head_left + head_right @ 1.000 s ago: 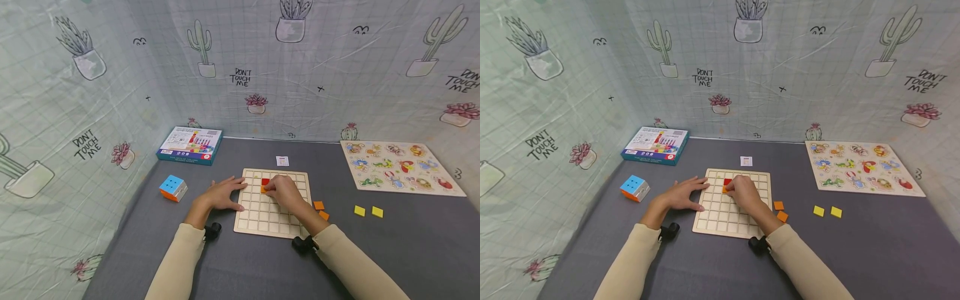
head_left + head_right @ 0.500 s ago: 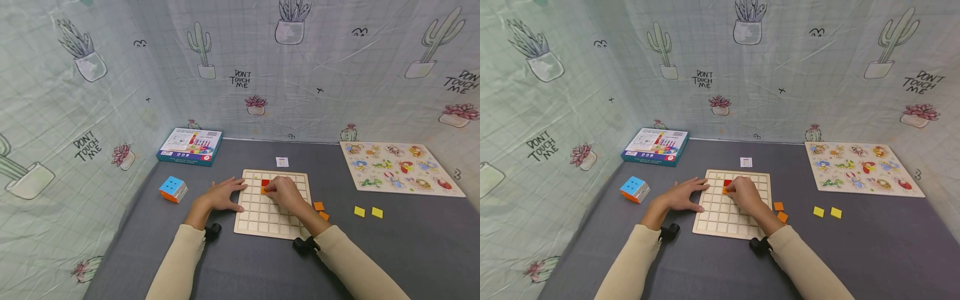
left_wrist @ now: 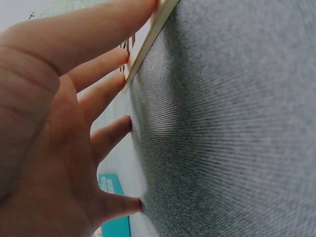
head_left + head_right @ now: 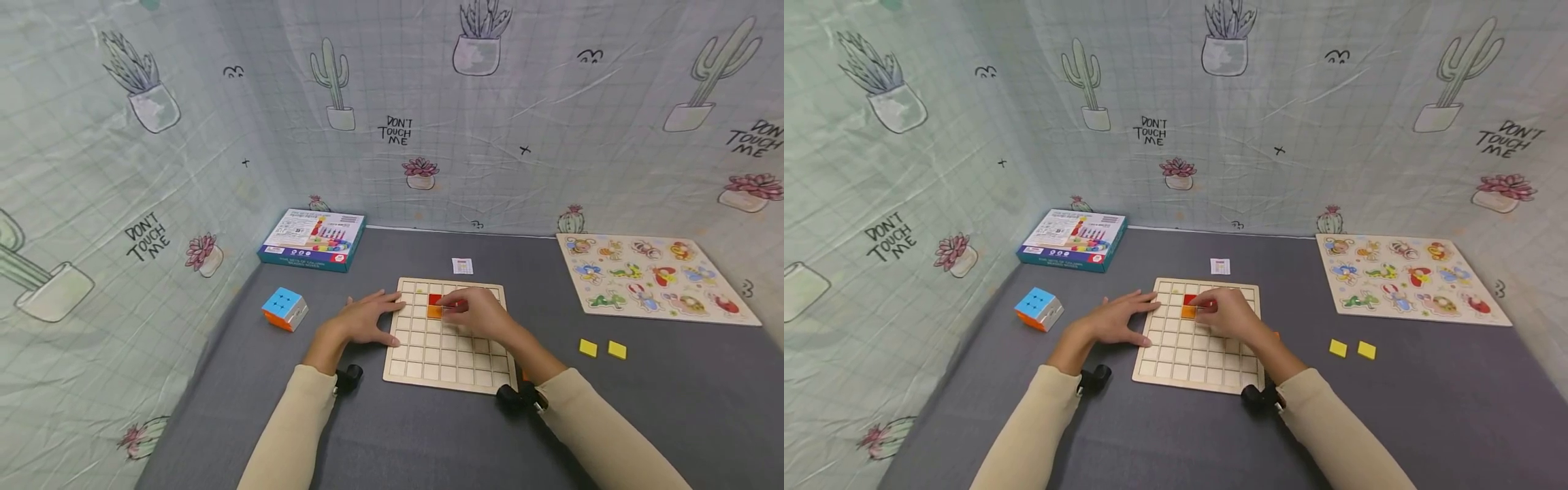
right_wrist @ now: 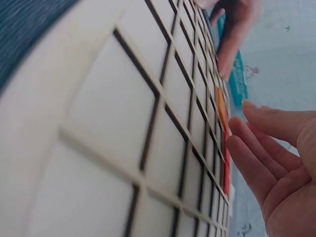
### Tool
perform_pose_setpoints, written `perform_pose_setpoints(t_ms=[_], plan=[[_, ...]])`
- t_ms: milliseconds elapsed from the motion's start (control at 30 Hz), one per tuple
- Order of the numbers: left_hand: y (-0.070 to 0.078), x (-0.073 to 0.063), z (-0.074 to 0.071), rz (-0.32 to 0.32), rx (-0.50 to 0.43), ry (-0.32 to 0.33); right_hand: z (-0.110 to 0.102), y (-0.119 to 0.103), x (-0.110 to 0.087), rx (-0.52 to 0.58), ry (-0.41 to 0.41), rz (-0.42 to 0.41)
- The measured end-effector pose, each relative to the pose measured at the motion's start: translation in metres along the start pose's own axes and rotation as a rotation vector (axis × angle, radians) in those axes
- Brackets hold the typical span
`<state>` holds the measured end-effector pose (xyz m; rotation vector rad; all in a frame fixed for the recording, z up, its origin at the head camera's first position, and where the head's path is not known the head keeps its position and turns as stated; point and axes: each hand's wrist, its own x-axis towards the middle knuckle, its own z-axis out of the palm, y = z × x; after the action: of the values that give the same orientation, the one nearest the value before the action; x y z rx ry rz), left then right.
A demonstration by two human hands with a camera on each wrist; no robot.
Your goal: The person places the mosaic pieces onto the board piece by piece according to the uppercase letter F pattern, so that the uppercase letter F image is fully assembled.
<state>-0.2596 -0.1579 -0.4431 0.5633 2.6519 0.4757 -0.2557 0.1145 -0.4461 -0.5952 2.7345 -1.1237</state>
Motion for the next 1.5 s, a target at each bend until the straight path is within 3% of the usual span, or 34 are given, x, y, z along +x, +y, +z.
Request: perform_pose_setpoints(t_ms=[100,400,633,967,1500], plan=[[0.000,0.000,0.002,0.002,-0.003,0.008,-0.011,0.004,-0.008,0.024,-0.015,0.017],[0.003,0.001,0.005,0.010,-0.005,0.015,-0.054,0.038,-0.041,-0.069,0.004,0.000],[0.003,0.001,0.004,0.022,0.009,0.001,-0.083,0.060,-0.067,-0.116,0.008,0.043],[-0.003,-0.001,0.008,0.022,-0.006,-0.008,-0.076,0.076,-0.086,-0.211,-0.119,0.032],[-0.007,-0.003,0.011,0.022,-0.044,0.047,-0.066,0.080,-0.089,-0.196,-0.018,0.068]])
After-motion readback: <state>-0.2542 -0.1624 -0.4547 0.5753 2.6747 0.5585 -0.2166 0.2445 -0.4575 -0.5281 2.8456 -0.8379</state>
